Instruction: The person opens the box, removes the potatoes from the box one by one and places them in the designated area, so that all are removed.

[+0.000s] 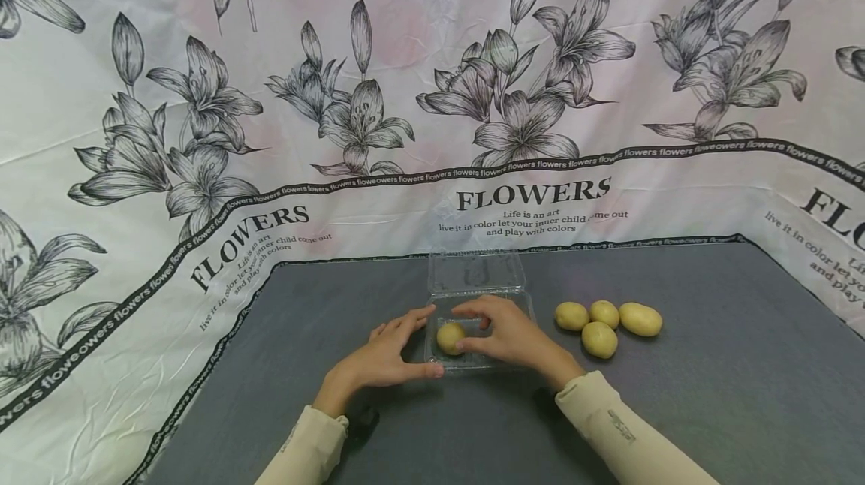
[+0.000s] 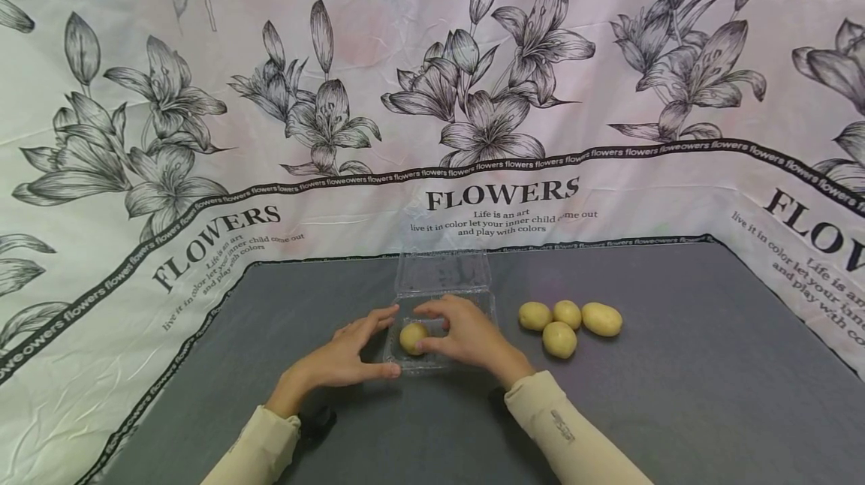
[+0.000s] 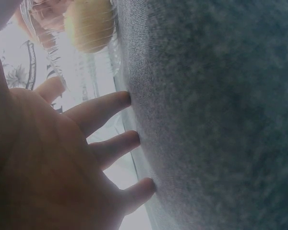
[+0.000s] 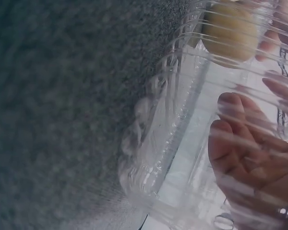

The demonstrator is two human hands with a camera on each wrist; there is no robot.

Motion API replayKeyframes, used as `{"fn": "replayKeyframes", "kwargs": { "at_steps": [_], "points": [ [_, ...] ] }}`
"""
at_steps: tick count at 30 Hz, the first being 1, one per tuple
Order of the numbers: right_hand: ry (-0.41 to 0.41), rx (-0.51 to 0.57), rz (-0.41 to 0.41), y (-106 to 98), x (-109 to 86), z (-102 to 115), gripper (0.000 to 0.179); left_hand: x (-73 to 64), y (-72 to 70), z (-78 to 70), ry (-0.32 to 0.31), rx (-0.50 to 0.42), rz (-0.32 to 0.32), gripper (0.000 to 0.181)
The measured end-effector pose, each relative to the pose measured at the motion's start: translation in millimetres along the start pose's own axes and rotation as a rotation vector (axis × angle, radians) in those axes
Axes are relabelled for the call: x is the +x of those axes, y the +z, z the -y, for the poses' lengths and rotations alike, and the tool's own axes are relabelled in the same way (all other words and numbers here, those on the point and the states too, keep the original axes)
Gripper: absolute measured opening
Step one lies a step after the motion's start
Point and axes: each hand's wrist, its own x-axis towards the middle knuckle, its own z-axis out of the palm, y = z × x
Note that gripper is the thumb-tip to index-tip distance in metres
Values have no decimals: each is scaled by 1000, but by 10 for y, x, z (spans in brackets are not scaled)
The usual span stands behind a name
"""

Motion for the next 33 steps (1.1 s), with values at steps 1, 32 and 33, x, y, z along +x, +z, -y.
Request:
{"fn": "replayKeyframes", "kwargs": {
  "at_steps": [1, 32, 33],
  "points": [
    [11, 2, 6, 1, 5, -2, 52, 1, 2, 0, 2, -1, 0, 99],
    [201, 124, 178, 46, 161, -2, 59, 2, 1, 7, 3, -2, 2, 100],
    [202, 127, 182, 49, 164, -4, 59, 4, 3, 9, 4, -2, 1, 100]
  ]
}}
